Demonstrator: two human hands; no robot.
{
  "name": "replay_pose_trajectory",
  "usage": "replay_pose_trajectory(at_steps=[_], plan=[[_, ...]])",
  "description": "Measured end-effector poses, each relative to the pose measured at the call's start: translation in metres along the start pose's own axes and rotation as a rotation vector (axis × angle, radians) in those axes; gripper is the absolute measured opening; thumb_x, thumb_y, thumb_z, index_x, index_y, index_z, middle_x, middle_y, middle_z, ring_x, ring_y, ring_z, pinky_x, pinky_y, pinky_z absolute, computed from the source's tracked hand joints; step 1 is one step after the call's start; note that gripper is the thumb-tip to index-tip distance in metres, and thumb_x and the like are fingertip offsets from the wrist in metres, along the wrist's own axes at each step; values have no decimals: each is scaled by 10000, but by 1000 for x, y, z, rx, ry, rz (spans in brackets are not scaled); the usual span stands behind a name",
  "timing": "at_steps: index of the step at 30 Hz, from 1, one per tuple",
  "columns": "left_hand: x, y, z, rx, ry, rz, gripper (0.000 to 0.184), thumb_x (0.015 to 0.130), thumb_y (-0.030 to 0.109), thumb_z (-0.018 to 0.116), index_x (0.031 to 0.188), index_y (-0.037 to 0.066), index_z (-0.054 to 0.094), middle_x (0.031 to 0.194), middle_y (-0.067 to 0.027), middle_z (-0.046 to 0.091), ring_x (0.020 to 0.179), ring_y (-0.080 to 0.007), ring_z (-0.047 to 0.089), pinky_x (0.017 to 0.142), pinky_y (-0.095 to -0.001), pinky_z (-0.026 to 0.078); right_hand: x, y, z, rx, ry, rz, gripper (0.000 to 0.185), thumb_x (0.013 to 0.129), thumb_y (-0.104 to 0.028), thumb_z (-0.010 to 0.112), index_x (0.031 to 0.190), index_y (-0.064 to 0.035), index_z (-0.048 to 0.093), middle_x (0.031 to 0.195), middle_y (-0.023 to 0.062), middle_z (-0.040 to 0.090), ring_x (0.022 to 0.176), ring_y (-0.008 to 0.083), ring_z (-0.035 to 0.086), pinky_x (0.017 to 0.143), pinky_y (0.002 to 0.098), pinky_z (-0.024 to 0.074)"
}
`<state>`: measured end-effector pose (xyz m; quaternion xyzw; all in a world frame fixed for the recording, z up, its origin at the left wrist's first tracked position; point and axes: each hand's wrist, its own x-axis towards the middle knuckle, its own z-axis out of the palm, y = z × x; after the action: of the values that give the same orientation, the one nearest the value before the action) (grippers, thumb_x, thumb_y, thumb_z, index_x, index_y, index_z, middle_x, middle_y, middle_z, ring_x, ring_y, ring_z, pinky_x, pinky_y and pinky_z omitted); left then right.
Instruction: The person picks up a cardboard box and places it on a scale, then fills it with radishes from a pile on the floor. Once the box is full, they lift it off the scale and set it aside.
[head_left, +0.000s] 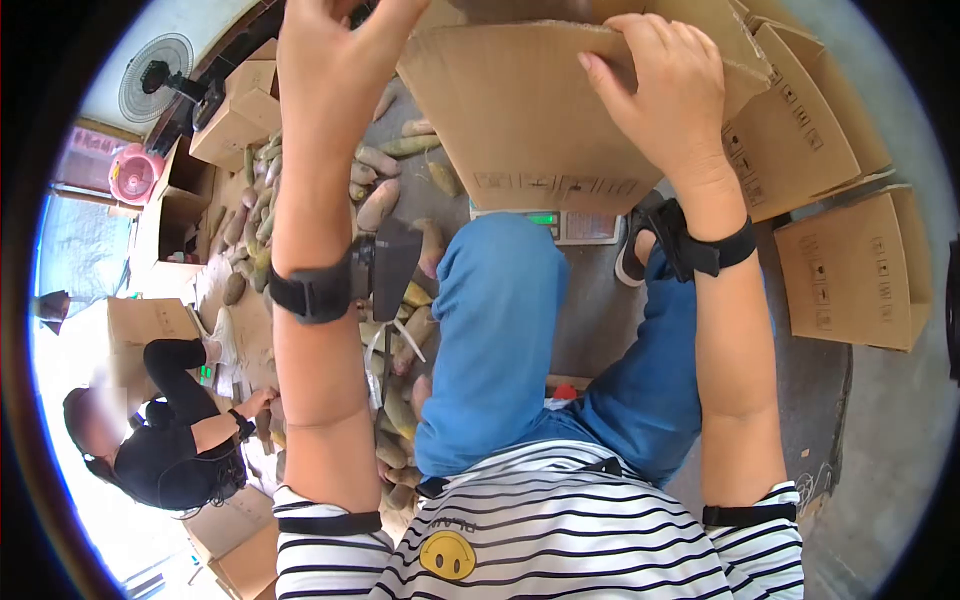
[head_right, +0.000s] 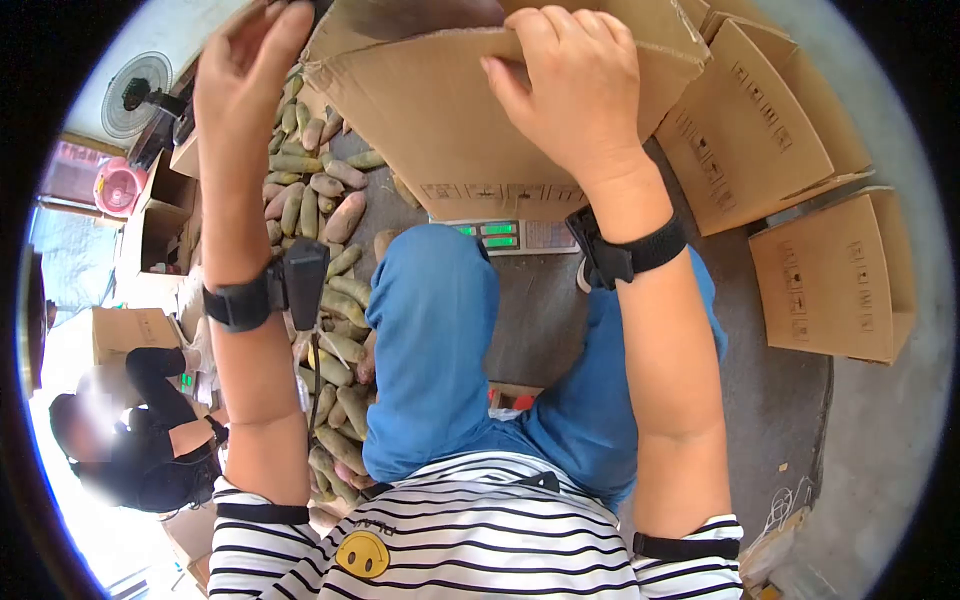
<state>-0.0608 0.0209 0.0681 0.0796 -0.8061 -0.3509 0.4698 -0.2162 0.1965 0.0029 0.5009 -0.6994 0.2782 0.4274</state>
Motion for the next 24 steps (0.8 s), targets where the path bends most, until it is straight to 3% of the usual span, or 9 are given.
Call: replay_pose_trajectory(at_steps=[2,6,8,9,10,12,16,18,24], plan=[[-37,-23,-13,302,50,14,409,862,219,652,1152,-46,539,1100,-121,610,1020,-162,574,895,-264,443,8,-12,-18,106,-118,62,275,696,-181,678,900,-52,548,859,130,562,864,309,529,820,417,383],[-181,-86,-50,378,-112,-473,331,822,223,658,1044,-10,581,950,-121,628,885,-218,597,792,-329,466,6,-10,-16,67,-72,35,236,716,-168,655,889,-50,549,845,128,565,857,310,535,804,430,389],[-272,-98,-70,518,-412,-649,308,813,238,632,996,-7,591,924,-178,632,893,-295,611,790,-379,472,5,-10,-10,93,-5,22,215,720,-164,647,877,-50,554,827,133,566,851,316,537,799,434,396],[-304,-84,-79,501,-622,-922,362,812,298,611,1014,-2,593,952,-203,634,913,-356,603,799,-404,472,5,-13,-12,50,-59,52,205,726,-163,643,874,-48,558,826,139,571,854,322,540,801,433,400],[-346,-94,-95,621,-953,-940,405,805,350,596,1020,7,591,985,-217,632,933,-378,593,805,-421,471,4,-15,-14,3,-114,78,196,733,-162,638,871,-47,563,826,145,575,857,328,542,803,432,404],[-421,-95,-125,712,-1235,-1048,406,796,358,585,1022,22,586,976,-219,629,912,-390,586,807,-442,465,5,-14,-14,22,-109,57,192,738,-163,637,870,-45,565,829,148,580,864,333,544,808,430,405],[-468,-73,-164,713,-1013,-1215,392,778,321,606,1031,24,567,964,-211,619,909,-387,579,814,-455,456,2,-13,-12,-33,-128,48,198,754,-165,632,890,-36,568,862,158,590,893,346,544,823,431,403],[-488,-77,-191,868,-597,-1018,408,750,273,636,1066,31,545,1028,-209,586,970,-386,548,848,-451,442,3,-15,-14,-32,-136,51,198,758,-165,627,894,-36,567,867,160,589,895,348,543,826,430,402],[-461,-76,-289,1590,-363,-987,528,681,234,716,1092,-25,510,1135,-234,540,1063,-363,518,869,-447,427,1,-16,-8,-76,-91,43,202,773,-170,613,915,-34,567,895,162,585,909,349,540,840,425,399]])
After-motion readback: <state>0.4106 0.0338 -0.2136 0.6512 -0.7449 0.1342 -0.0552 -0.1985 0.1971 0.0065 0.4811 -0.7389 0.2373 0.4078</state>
